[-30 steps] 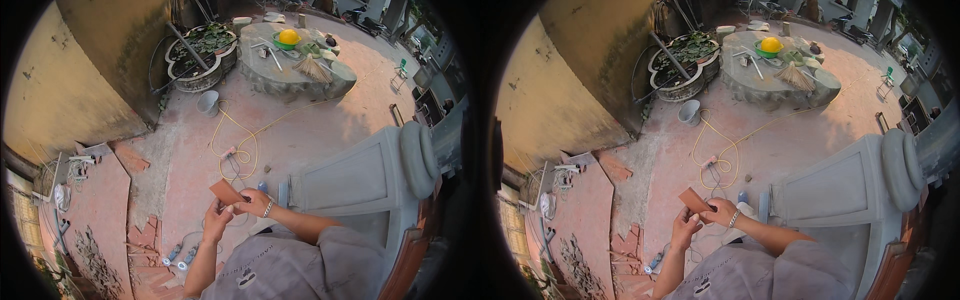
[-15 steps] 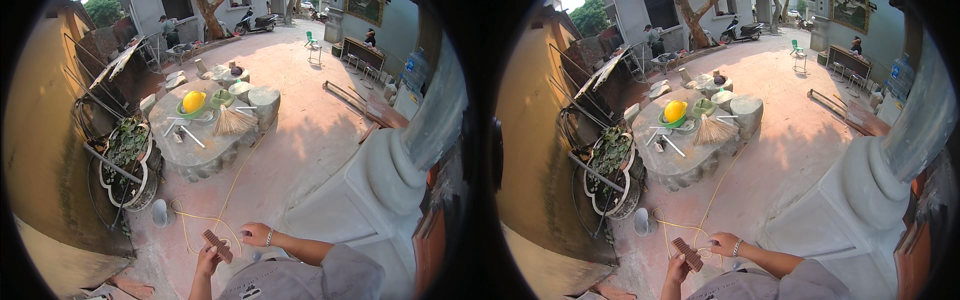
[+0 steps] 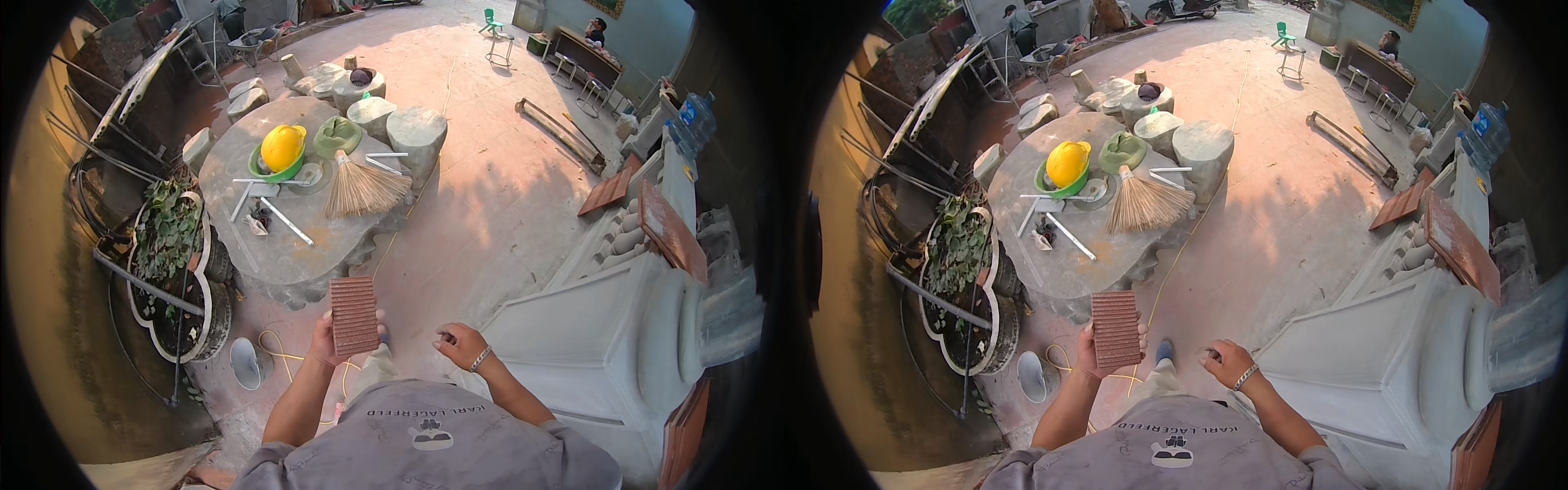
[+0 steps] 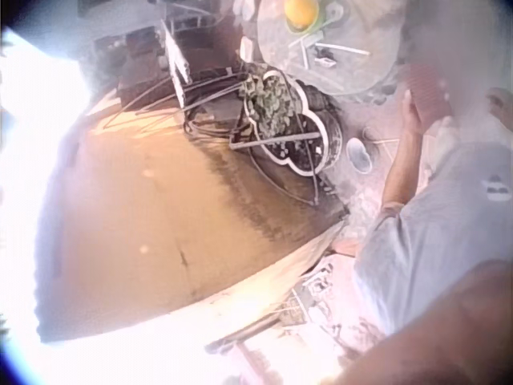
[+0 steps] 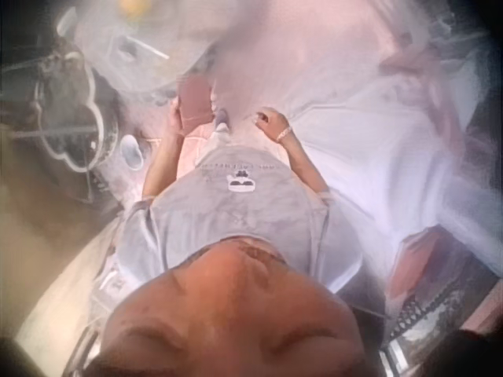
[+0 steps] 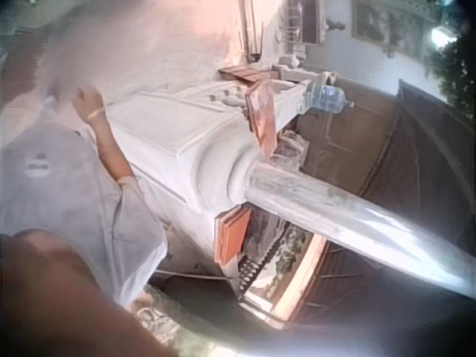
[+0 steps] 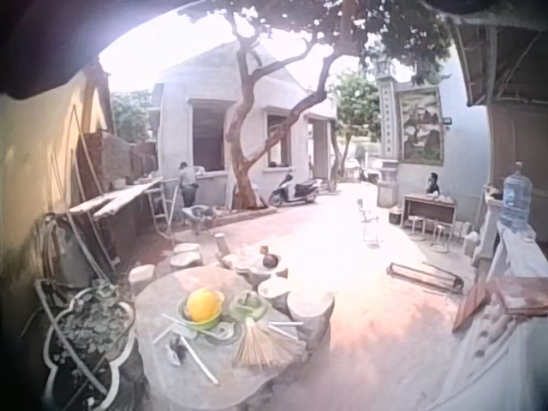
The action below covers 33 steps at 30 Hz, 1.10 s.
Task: The person carries a terracotta tile to a tiled balcony, then kneels and uses a notched trowel to apply grout from a bucket into the joints between existing tiles. The person repeatedly scoops grout and presses it into the gaps along the floor and near a plastic-covered object.
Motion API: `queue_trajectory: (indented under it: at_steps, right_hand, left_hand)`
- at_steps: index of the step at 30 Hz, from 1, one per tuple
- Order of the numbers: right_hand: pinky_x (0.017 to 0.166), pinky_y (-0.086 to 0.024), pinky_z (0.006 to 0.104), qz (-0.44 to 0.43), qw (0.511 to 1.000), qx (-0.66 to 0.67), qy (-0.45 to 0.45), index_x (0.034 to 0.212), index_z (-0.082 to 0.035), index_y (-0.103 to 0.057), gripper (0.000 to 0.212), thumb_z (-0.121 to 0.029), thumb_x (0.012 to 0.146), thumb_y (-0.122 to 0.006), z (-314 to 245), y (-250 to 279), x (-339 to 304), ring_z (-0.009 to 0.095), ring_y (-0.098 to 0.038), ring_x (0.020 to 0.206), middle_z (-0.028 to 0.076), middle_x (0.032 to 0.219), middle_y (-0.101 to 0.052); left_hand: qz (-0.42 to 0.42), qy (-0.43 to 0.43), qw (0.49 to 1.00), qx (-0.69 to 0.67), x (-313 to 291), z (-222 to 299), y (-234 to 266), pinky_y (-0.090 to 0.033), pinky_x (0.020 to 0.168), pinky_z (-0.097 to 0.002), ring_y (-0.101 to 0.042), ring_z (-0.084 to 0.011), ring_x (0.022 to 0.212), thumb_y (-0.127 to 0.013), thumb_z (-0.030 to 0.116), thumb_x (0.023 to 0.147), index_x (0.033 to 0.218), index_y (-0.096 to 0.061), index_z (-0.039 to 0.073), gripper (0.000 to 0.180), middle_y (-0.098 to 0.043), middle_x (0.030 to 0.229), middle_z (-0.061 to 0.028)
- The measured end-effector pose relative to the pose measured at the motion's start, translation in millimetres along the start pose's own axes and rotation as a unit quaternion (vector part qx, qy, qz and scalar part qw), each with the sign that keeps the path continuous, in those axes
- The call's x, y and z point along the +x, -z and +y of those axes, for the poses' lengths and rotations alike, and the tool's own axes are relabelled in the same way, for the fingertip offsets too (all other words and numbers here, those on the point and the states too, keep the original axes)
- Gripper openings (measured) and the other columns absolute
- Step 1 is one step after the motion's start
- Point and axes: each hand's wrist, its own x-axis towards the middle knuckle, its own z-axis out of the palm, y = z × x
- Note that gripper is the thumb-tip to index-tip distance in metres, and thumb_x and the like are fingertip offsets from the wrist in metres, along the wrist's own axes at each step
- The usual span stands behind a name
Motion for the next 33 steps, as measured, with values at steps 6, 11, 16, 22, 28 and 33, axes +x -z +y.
queue_trajectory:
  at_steps: [6,11,16,22,28,33]
  right_hand:
    - [0.076,-0.055,0.0348,0.062,0.996,-0.009,-0.064,0.112,-0.003,-0.069,0.037,-0.03,0.087,-0.073,-18,57,78,0.024,-0.068,0.078,0.014,0.093,-0.069]
    - [0.076,-0.055,0.0358,0.121,0.984,0.029,-0.13,0.112,-0.002,-0.069,0.038,-0.03,0.086,-0.073,11,102,117,0.026,-0.068,0.08,0.015,0.092,-0.069]
    - [0.079,-0.054,0.0391,0.18,0.968,0.06,-0.167,0.111,-0.002,-0.069,0.038,-0.03,0.086,-0.073,82,164,160,0.03,-0.068,0.085,0.016,0.094,-0.07]
    - [0.08,-0.053,0.041,0.22,0.947,0.069,-0.224,0.11,-0.003,-0.068,0.039,-0.032,0.086,-0.071,204,288,244,0.031,-0.067,0.088,0.017,0.094,-0.07]
    - [0.08,-0.054,0.0392,0.3,0.918,0.089,-0.242,0.112,-0.004,-0.067,0.038,-0.032,0.087,-0.071,278,458,296,0.029,-0.067,0.088,0.015,0.094,-0.069]
    - [0.081,-0.054,0.0394,0.322,0.903,0.059,-0.278,0.111,-0.004,-0.067,0.037,-0.031,0.087,-0.07,360,591,352,0.029,-0.067,0.088,0.014,0.094,-0.069]
  left_hand:
    - [-0.106,0.058,0.992,0.047,158,114,-24,-0.05,0.101,-0.0489,-0.06,-0.0347,0.121,-0.069,0.051,0.084,0.152,-0.033,0.003,0.09,-0.05,0.143,-0.0234]
    - [-0.035,0.054,0.951,0.302,281,137,-37,-0.047,0.1,-0.0382,-0.06,-0.0231,0.115,-0.078,0.04,0.08,0.149,-0.04,0.001,0.088,-0.058,0.131,-0.0125]
    - [-0.005,0.106,0.915,0.389,435,104,-39,-0.044,0.101,-0.035,-0.057,-0.0189,0.113,-0.083,0.032,0.075,0.145,-0.047,-0.001,0.085,-0.06,0.124,-0.0062]
    - [-0.005,0.172,0.905,0.389,650,52,-33,-0.047,0.097,-0.0359,-0.057,-0.0203,0.111,-0.081,0.027,0.078,0.14,-0.05,-0.001,0.074,-0.059,0.125,-0.0067]
    - [0.011,0.246,0.927,0.283,830,16,-64,-0.054,0.084,-0.041,-0.06,-0.0245,0.106,-0.076,0.033,0.084,0.133,-0.051,0.005,0.062,-0.06,0.122,-0.0102]
    - [-0.018,0.285,0.941,0.182,980,-17,-64,-0.055,0.087,-0.0454,-0.064,-0.0269,0.105,-0.065,0.047,0.091,0.133,-0.053,0.007,0.059,-0.063,0.12,-0.0115]
